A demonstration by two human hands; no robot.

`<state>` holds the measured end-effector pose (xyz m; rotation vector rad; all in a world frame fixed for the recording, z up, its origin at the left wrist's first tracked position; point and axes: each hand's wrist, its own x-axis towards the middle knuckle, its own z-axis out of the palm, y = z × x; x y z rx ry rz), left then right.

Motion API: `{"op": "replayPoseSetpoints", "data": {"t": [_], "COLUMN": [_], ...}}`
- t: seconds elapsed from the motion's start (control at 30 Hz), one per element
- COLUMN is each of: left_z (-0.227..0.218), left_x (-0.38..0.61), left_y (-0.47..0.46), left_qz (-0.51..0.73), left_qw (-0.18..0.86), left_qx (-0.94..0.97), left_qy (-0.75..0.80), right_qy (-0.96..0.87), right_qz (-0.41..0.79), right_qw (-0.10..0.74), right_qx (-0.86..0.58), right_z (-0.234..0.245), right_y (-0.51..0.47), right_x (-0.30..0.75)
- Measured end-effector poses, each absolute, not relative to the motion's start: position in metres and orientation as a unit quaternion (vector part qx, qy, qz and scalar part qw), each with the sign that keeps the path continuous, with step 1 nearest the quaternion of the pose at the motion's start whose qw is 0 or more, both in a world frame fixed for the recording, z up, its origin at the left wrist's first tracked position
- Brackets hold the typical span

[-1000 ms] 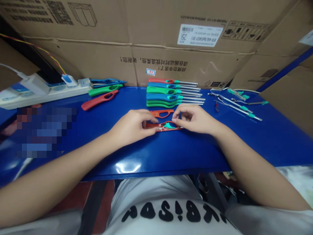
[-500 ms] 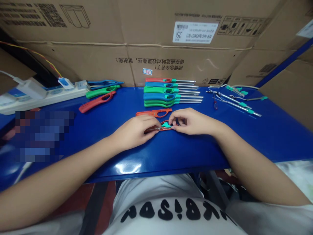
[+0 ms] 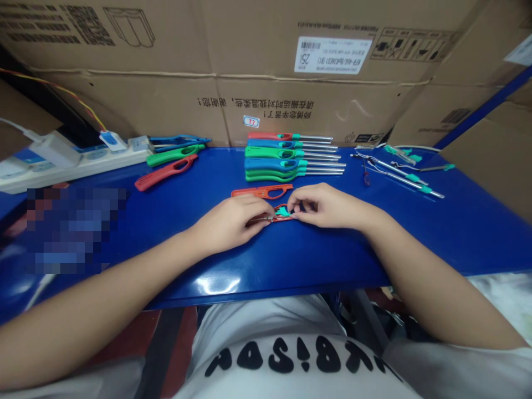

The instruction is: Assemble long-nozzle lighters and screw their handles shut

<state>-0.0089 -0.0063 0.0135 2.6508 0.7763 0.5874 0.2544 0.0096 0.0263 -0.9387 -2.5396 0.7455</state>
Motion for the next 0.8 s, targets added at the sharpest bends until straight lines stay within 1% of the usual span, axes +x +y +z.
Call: {"op": "replayPoseSetpoints", "data": {"t": [0.17,0.33,0.8], "left_z": [0.0096,0.0066,0.0042], "left_x": [-0.0089,-0.0097,-0.0094], "left_y": [-0.0047,-0.0045,-0.0047], "left_qz": [0.193,0.186,0.182], "left_qw": [0.133,0.132,0.135], "left_qx": [0.943,0.943,0.941], "left_qy": [0.238,0.243,0.250], "right_qy": [-0.902,-0.900,-0.894], "right_qz": [0.230,0.244,0.258], "right_qw": [0.156,0.137,0.132], "right_qx": [-0.331,-0.335,-0.343], "right_z": [0.0300,0.0313,0.0329], "right_y": [0.0107,0.0130,0.0129], "right_x": [0.2582,0.2628,0.2638]}}
